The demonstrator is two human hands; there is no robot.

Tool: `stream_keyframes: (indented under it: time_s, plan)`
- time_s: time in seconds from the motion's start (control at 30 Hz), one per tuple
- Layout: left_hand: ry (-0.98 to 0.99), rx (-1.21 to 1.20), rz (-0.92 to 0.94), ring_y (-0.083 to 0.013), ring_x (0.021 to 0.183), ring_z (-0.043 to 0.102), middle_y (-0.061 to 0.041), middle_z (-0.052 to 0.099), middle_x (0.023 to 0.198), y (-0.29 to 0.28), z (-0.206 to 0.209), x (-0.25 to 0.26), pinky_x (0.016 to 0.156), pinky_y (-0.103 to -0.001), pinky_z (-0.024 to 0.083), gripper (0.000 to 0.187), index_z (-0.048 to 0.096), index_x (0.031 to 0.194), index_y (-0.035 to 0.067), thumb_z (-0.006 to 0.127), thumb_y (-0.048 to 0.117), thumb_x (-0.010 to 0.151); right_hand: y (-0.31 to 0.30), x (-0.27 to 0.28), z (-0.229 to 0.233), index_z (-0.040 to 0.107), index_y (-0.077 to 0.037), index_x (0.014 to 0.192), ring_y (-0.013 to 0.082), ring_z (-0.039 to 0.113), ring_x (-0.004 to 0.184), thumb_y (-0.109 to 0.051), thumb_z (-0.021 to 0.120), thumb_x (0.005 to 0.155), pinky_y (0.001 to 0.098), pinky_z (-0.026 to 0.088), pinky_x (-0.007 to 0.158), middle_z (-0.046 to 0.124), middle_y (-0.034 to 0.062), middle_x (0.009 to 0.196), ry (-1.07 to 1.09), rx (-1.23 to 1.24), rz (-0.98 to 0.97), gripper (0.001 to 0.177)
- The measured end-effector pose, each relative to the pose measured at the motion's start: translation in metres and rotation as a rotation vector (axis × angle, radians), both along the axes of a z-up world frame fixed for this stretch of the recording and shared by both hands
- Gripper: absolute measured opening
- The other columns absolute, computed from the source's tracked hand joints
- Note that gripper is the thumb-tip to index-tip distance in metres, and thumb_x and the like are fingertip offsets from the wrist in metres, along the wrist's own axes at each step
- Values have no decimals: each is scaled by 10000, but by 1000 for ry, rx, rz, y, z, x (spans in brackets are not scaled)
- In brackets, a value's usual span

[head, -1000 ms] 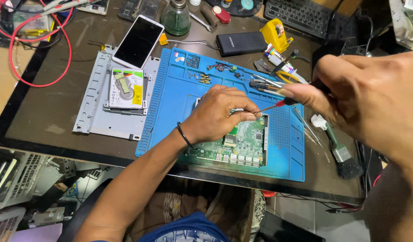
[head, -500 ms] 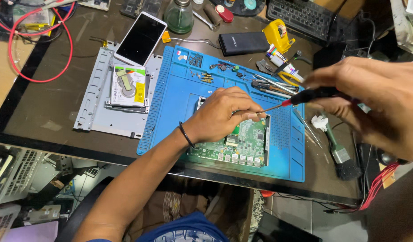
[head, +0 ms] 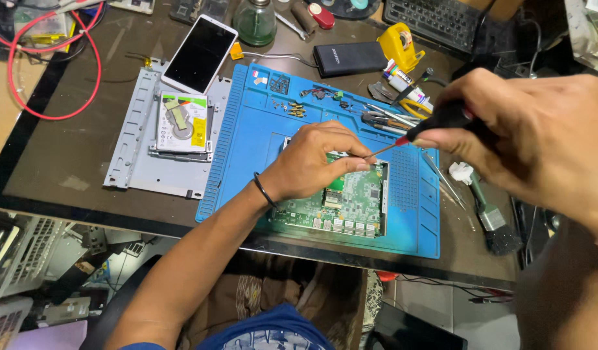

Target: The person uses a screwdriver to remove screws from a metal bracket and then cleans a circuit board with a brush. They then use a soldering iron to work on the circuit board.

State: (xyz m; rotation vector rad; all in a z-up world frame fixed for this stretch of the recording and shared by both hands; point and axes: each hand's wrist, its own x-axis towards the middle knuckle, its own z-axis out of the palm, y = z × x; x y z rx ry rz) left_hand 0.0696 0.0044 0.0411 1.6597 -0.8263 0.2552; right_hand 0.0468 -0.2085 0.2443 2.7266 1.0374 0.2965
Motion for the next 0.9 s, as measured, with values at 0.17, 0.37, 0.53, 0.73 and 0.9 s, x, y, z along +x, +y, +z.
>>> stream_keyframes:
  time_s: [0.17, 0.37, 0.53, 0.73, 0.9]
  plan:
    - [1, -15, 1, -157, 949, 703, 24, 789, 968, 0, -1, -1, 888, -330, 536, 98, 794, 993, 186, 720, 227, 944, 7, -5, 5, 623, -185, 1333, 205, 655, 666, -494, 681, 1006, 389, 454, 582, 634, -17, 700, 31, 33, -21, 454]
    - [-27, -22, -49, -154, 982, 704, 22, 787, 989, 2, -6, 1, 918, -316, 534, 95, 788, 1023, 179, 715, 195, 966, 0, -3, -7, 661, -144, 1188, 186, 605, 599, -468, 680, 1044, 345, 427, 606, 621, -23, 716, 18, 113, 6, 355]
    - [-56, -14, -52, -156, 993, 697, 33, 785, 986, 0, -3, 4, 902, -318, 542, 101, 791, 1011, 171, 696, 173, 979, 4, -4, 5, 620, -179, 990, 176, 589, 587, -569, 683, 1085, 367, 347, 546, 553, -41, 608, -72, 53, -50, 406]
    - [0, -43, -120, -155, 1026, 694, 22, 786, 994, 2, -2, 2, 950, -318, 535, 125, 783, 1059, 160, 676, 182, 999, 7, -4, 10, 692, -46, 1225, 206, 618, 662, -333, 733, 1008, 348, 468, 627, 649, 19, 812, 80, 148, 162, 362]
    - [23, -53, -120, -190, 1073, 682, 0, 776, 1069, 6, 1, 3, 958, -364, 583, 165, 786, 952, 138, 638, 175, 1016, 11, -1, 2, 635, -102, 1246, 280, 645, 710, -365, 626, 1109, 417, 453, 538, 682, 24, 976, -33, 73, 125, 296]
